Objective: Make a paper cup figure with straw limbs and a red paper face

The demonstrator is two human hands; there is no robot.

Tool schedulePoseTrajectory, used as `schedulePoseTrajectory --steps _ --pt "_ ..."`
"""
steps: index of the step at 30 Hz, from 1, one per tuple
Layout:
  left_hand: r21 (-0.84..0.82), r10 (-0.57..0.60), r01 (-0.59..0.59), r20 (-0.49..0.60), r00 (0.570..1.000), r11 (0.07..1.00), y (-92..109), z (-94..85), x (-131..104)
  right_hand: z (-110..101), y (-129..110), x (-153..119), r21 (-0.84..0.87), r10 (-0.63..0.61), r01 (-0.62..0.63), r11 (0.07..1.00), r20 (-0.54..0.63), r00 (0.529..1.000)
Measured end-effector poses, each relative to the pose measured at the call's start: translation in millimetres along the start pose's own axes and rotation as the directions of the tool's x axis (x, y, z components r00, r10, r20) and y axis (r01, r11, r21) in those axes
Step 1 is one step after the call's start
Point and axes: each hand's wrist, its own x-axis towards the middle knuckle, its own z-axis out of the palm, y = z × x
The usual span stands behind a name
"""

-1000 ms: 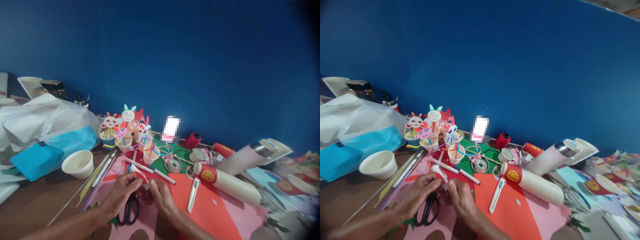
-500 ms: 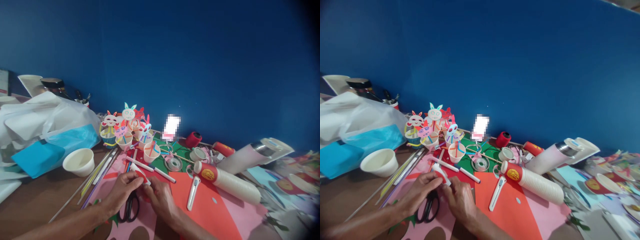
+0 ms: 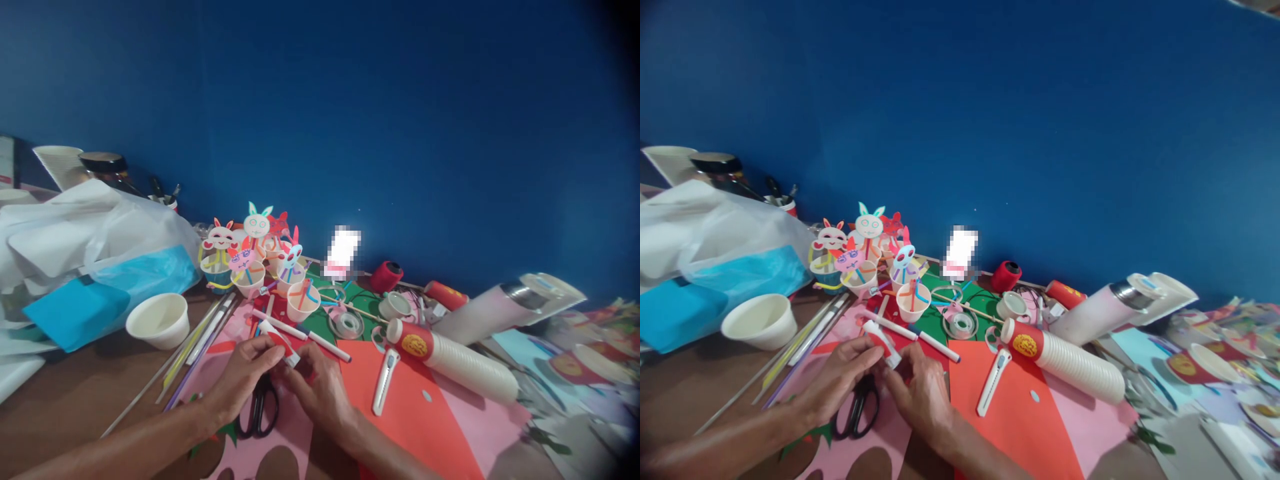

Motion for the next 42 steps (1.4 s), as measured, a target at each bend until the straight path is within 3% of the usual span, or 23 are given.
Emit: schedulePoseTrajectory --steps 3,9,13,16,23,31,37,42 --pt "-0.077 0.026 -0.024 0.032 0.999 0.997 0.0 1.6 -1.1 -0.3 0.0 -0.4 -0.018 -0.032 0.032 0.999 0.041 0.999" --pt "-0.130 0.046 -0.026 0.158 0.986 0.991 3.5 5.8 -4.5 -0.2 4.3 -0.5 0.188 -0.004 -0.031 0.982 0.181 0.984" --pt "-0.102 0.024 -0.018 0.057 0.998 0.995 1.3 2.4 -2.8 -1.1 5.2 1.1 0.063 -0.008 0.003 0.998 0.070 0.998" --pt "-0.120 0.030 -0.024 0.050 0.998 0.993 -0.7 0.6 -1.5 -2.2 3.5 1.6 -0.037 -0.018 0.017 0.999 -0.005 1.000" --pt "-0.158 0.038 -0.024 0.083 0.996 0.987 -0.9 2.1 -3.1 -3.9 4.9 0.5 0.036 -0.008 0.004 0.999 0.129 0.992" --pt "-0.091 0.042 -0.038 0.038 0.998 0.995 0.1 1.5 -3.8 -4.5 2.5 0.9 -0.064 -0.009 0.011 0.998 0.029 1.000" --pt "-0.161 0.060 -0.033 0.168 0.984 0.986 5.4 6.3 -6.4 -4.2 4.8 0.0 0.172 -0.005 -0.025 0.985 0.169 0.986" --pt "-0.081 0.067 -0.062 0.068 0.995 0.995 2.9 2.1 -4.0 -2.3 8.6 1.8 0.098 0.004 -0.007 0.995 0.029 1.000"
